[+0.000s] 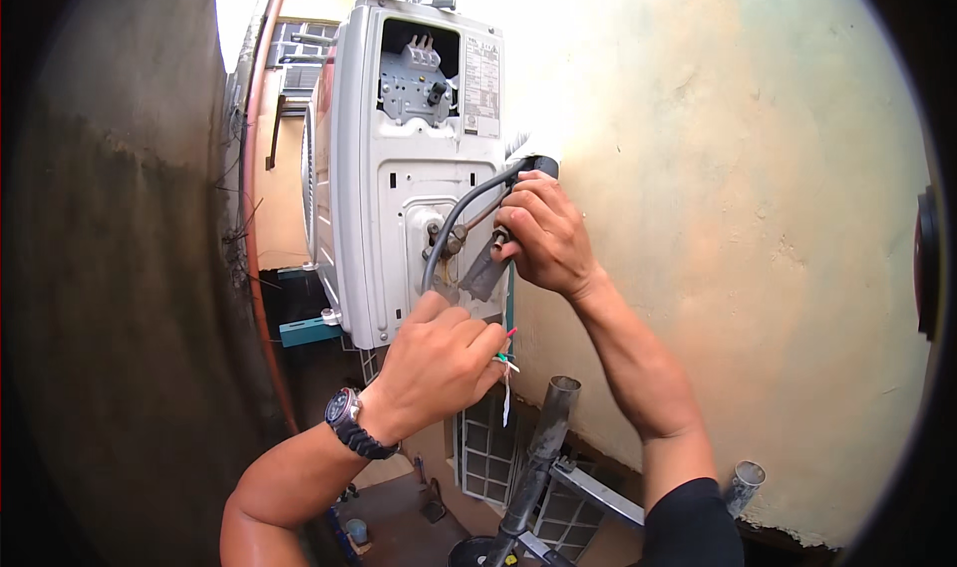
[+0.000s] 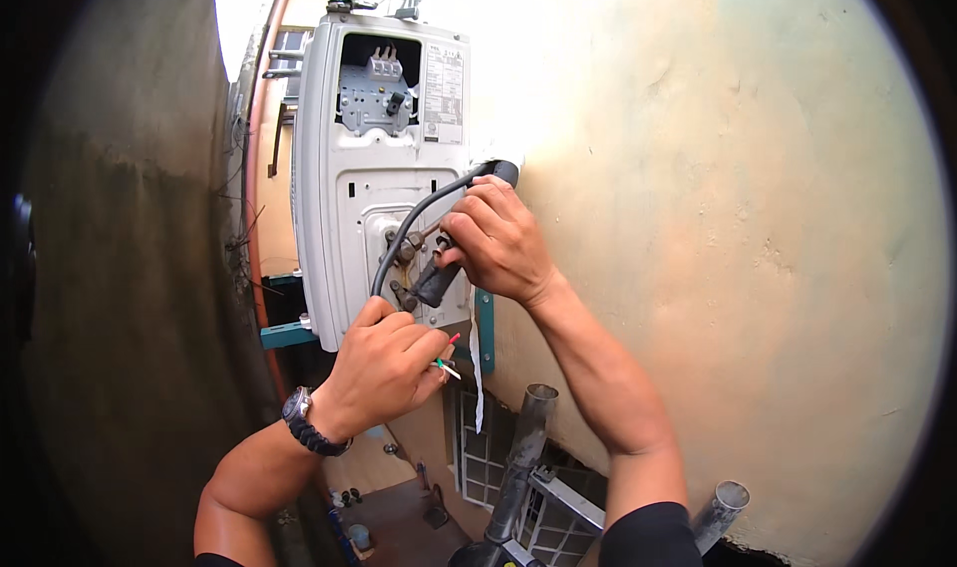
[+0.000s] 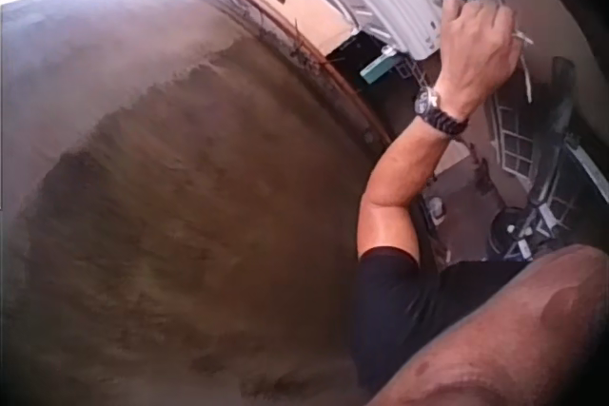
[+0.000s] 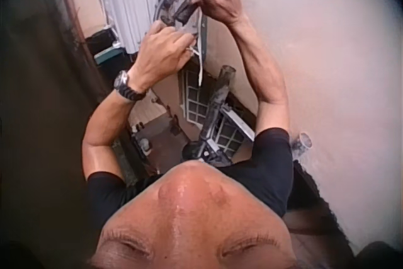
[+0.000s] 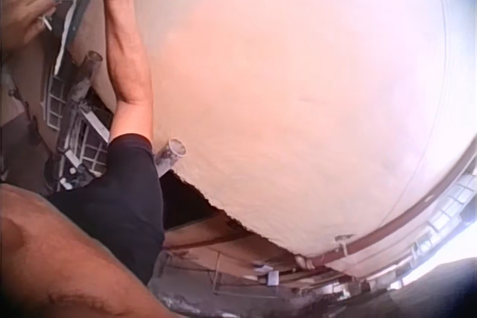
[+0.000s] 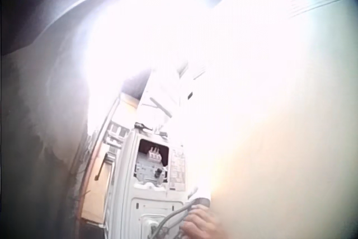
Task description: The person disconnects an outdoor air conditioning unit by loosening pipe fittings and nuts with wrenches, handing tools down to an assistant, and inserting a hex wrench into the unit's valve.
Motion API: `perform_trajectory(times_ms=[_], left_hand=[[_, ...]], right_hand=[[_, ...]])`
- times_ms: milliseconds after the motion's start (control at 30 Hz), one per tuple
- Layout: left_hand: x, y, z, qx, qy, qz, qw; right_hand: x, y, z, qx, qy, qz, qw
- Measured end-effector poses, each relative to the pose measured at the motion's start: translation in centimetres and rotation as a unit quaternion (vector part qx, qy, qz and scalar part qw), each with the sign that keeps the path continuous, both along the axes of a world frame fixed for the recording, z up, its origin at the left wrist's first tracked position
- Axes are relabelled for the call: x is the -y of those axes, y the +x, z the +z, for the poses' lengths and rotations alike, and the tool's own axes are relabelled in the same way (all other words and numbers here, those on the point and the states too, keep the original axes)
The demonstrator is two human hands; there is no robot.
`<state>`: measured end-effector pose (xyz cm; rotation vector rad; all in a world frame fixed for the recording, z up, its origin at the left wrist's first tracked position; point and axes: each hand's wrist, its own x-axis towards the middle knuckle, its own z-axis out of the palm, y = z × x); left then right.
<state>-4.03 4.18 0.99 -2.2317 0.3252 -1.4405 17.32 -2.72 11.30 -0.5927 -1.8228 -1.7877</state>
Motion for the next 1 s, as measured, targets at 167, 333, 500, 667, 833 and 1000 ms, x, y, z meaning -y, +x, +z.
perform_trajectory(times_ms=[167,333,500,667,833,1000], left_hand=[[0.3,-0.1,-0.1,0.042,-0.038,-0.057,0.997],[0.8,-0.3,0.4,0.044,-0.044,-0.072,0.995],[1.0,-0.5,0.5,0.038,-0.055,-0.090,0.994],[1.3,-0.4,0.5,0.033,-0.062,-0.087,0.994],[1.5,-0.5,0.7,0.037,-0.057,-0.096,0.993],[1.7,-0.7,0.9,0.057,-0.055,-0.106,0.991]], right_hand=[[-3.3,-0.9,-0.5,-0.124,0.042,0.221,0.966],[-3.4,-1.7,-0.8,-0.169,0.083,0.226,0.956],[-3.3,-1.5,-0.9,-0.160,0.053,0.225,0.960],[-3.3,-1.3,-1.0,-0.160,0.052,0.218,0.961],[-3.2,-1.4,-1.1,-0.163,0.055,0.218,0.961],[-3.0,-1.5,-1.0,-0.162,0.044,0.217,0.962]])
